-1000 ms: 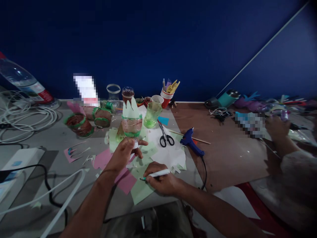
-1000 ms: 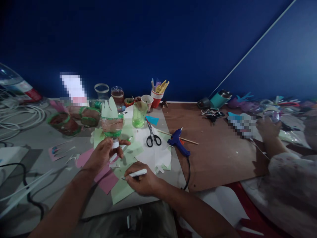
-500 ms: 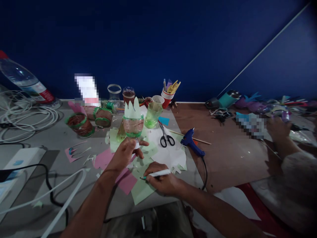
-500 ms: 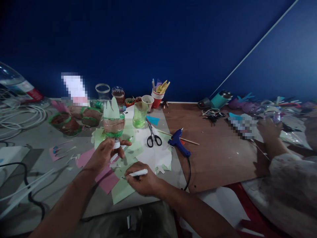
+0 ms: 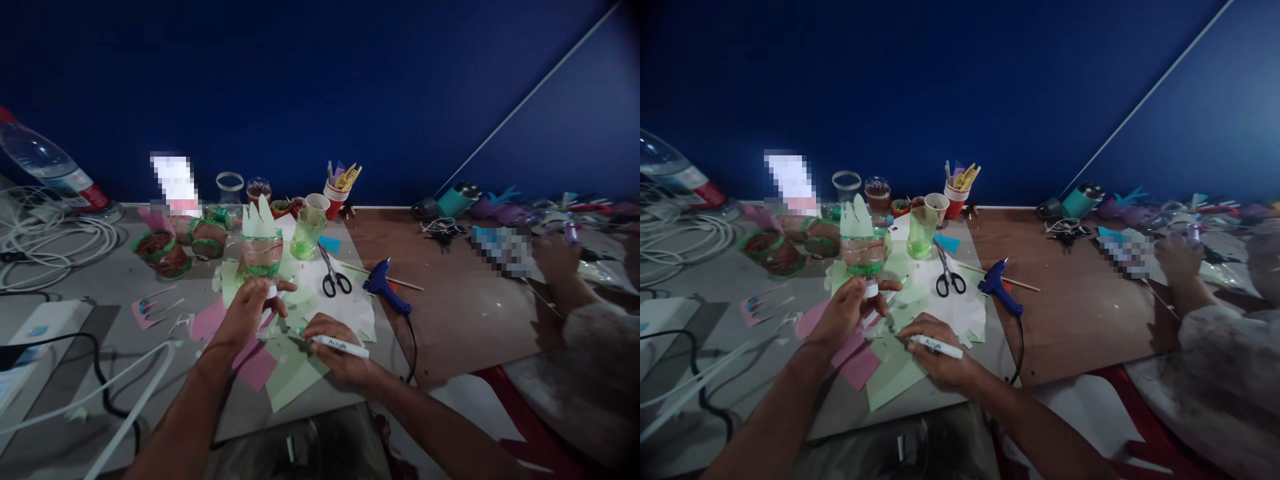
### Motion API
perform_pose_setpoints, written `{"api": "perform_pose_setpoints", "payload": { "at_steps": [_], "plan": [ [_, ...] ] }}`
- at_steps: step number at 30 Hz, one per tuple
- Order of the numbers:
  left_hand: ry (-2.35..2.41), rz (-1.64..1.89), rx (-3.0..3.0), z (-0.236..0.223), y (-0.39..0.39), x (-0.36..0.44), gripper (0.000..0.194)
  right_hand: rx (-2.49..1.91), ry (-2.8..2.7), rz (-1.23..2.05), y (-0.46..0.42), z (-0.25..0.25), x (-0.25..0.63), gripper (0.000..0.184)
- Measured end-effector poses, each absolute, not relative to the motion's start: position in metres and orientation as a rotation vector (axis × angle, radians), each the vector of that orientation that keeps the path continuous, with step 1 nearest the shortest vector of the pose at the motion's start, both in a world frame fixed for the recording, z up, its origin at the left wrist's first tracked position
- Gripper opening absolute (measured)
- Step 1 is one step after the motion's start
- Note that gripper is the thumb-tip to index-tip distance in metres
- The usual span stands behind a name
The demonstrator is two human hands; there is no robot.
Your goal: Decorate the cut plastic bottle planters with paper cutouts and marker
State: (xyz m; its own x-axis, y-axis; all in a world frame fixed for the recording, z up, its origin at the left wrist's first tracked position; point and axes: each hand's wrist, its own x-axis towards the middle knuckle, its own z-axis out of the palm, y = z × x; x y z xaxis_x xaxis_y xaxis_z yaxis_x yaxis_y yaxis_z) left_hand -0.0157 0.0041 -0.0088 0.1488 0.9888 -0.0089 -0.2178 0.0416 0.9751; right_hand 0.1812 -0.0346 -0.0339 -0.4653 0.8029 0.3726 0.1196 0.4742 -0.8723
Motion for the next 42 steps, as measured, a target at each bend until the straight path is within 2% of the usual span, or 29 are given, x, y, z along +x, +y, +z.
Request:
{"api": "perform_pose_setpoints", "payload": {
  "at_steps": [2, 7, 10, 14, 19, 27, 33, 42],
  "plan": [
    [0.950, 1.206, 1.085, -0.008, 0.003, -0.016, 0.039, -0.824, -1.920, 0.944, -0.037, -0.025, 0.187, 0.021],
    [0.930, 1.275, 1.059, -0.006, 0.003, -0.018, 0.036, -0.981, -2.246, 0.618, -0.028, -0.005, 0.209, 0.033],
    [0.924, 1.299, 1.033, -0.005, 0.003, -0.020, 0.035, -1.123, -2.447, 0.307, -0.011, -0.007, 0.219, 0.036],
    [0.996, 1.320, 1.020, -0.004, 0.004, -0.022, 0.035, -1.217, -2.662, 0.043, 0.005, -0.011, 0.221, 0.040],
    [1.041, 1.320, 1.015, -0.006, 0.004, -0.023, 0.035, -1.240, -2.814, -0.230, 0.009, -0.017, 0.212, 0.036],
    [1.031, 1.344, 1.042, -0.005, 0.005, -0.021, 0.034, -1.410, -2.843, -0.286, 0.013, -0.005, 0.202, 0.047],
    [1.030, 1.415, 0.991, -0.011, 0.009, -0.022, 0.032, -1.199, -2.870, -0.176, 0.021, 0.014, 0.161, 0.027],
    [1.021, 1.443, 1.015, -0.012, 0.010, -0.024, 0.029, -0.990, -2.973, -0.172, 0.045, -0.024, 0.121, 0.015]
  ]
}}
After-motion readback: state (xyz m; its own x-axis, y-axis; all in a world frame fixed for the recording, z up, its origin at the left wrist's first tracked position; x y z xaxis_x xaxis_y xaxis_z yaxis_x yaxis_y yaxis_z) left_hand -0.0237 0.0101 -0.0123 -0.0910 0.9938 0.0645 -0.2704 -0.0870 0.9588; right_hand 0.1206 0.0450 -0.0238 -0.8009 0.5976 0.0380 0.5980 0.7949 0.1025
